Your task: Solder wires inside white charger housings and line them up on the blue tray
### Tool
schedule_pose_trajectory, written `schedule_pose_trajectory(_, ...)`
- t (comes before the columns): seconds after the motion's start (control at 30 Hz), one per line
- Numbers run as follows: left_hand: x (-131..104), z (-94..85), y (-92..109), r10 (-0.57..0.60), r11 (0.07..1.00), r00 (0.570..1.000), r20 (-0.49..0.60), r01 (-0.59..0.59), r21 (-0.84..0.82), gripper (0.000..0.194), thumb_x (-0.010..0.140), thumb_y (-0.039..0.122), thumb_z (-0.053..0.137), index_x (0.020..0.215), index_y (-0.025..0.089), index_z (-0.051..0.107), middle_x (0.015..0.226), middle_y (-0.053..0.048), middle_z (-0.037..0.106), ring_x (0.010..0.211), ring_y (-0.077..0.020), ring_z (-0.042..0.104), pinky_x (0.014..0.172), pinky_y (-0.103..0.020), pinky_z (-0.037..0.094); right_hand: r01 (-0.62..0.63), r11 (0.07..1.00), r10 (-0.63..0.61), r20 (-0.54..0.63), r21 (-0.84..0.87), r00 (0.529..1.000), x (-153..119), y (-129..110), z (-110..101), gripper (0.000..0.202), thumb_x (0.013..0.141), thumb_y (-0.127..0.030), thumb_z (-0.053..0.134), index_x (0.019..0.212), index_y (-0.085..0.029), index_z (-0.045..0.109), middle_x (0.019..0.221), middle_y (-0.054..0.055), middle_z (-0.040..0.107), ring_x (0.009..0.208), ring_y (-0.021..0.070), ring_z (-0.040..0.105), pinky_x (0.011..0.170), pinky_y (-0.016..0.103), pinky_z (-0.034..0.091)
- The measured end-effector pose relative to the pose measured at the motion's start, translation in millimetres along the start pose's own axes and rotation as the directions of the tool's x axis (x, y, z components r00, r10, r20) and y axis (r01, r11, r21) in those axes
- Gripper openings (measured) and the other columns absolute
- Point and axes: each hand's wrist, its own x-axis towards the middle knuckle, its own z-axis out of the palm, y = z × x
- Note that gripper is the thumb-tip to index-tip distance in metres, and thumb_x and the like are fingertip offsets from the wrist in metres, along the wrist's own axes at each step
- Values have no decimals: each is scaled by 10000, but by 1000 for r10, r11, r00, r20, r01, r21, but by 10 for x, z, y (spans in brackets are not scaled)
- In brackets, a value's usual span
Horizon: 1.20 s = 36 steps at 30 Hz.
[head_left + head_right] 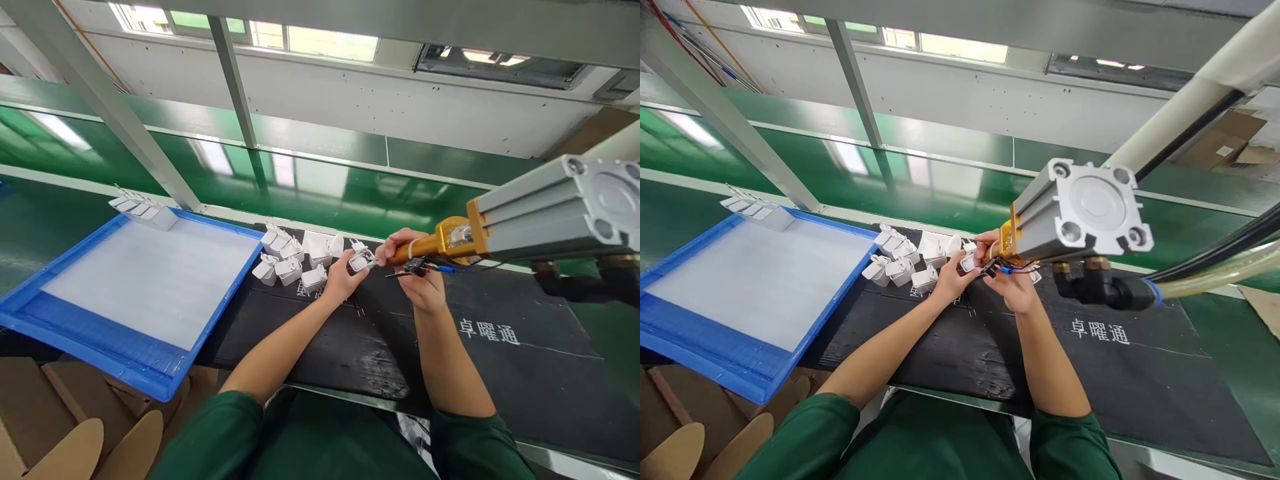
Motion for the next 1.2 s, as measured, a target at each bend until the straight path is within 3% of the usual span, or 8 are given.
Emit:
schedule_pose_trajectory(0.13, -16, -36, 41, -44, 998, 999, -21, 45, 46, 390, 759, 245, 716, 1115, 163, 579, 930, -49, 715, 805, -184, 668, 756, -288, 537, -31, 996, 38, 90, -83, 995, 67, -75, -230, 312, 789, -360, 730, 1073, -312, 610, 850, 9, 551, 738, 173, 555, 677, 356, 507)
schedule_pose_trajectory(0.33, -178, -96, 257, 23, 998, 987, 157, -14, -62, 369, 747, 367, 724, 1030, 179, 579, 891, -17, 690, 736, -148, 635, 688, -248, 508, -138, 972, 141, 3, -188, 990, 120, -96, -528, 361, 760, -387, 765, 1064, -310, 587, 831, -7, 537, 741, 171, 554, 685, 347, 509)
schedule_pose_trajectory(0.47, -385, -279, 508, 41, 997, 969, 242, -24, -72, 393, 711, 413, 757, 954, 189, 546, 845, 3, 668, 676, -123, 588, 612, -220, 476, -153, 961, 156, -6, -231, 988, 125, -88, -599, 375, 771, -426, 745, 1075, -305, 560, 846, -8, 519, 734, 162, 526, 677, 337, 492)
schedule_pose_trajectory(0.6, -670, -535, 600, -28, 1000, 980, 199, 28, 4, 383, 688, 402, 781, 870, 191, 518, 747, 27, 616, 666, -119, 557, 612, -215, 444, -165, 956, 176, 26, -243, 984, 131, -119, -619, 379, 772, -426, 738, 1080, -299, 558, 863, -3, 515, 738, 160, 511, 652, 323, 469)
schedule_pose_trajectory(0.77, -1009, -762, 542, -193, 976, 962, 191, 208, -65, 422, 663, 451, 783, 823, 186, 496, 743, 28, 592, 646, -114, 537, 611, -222, 439, -168, 960, 186, 62, -223, 981, 148, -161, -589, 371, 768, -391, 747, 1073, -293, 561, 840, -5, 492, 729, 158, 489, 644, 325, 443)
schedule_pose_trajectory(0.87, -1135, -818, 489, -221, 971, 954, 203, 235, -48, 412, 687, 457, 765, 844, 188, 496, 764, 26, 596, 661, -115, 539, 617, -221, 439, -170, 966, 189, 79, -196, 979, 152, -188, -561, 351, 787, -343, 730, 1086, -284, 555, 826, -7, 485, 717, 148, 472, 642, 323, 430)
schedule_pose_trajectory(1.1, -1163, -846, 206, -238, 888, 964, 116, 168, 428, 293, 745, 329, 695, 940, 211, 511, 904, 0, 672, 811, -177, 626, 729, -274, 468, -142, 973, 160, 89, -183, 983, 138, -181, -547, 336, 790, -267, 707, 1091, -289, 560, 802, -17, 490, 701, 143, 490, 635, 314, 423)
schedule_pose_trajectory(1.2, -1111, -865, 106, -279, 886, 947, 158, 190, 423, 387, 763, 377, 701, 1073, 212, 538, 1068, -49, 694, 978, -229, 653, 854, -330, 496, -143, 972, 160, 80, -185, 984, 133, -161, -550, 343, 791, -288, 706, 1100, -294, 557, 814, -15, 497, 694, 144, 485, 623, 312, 415)
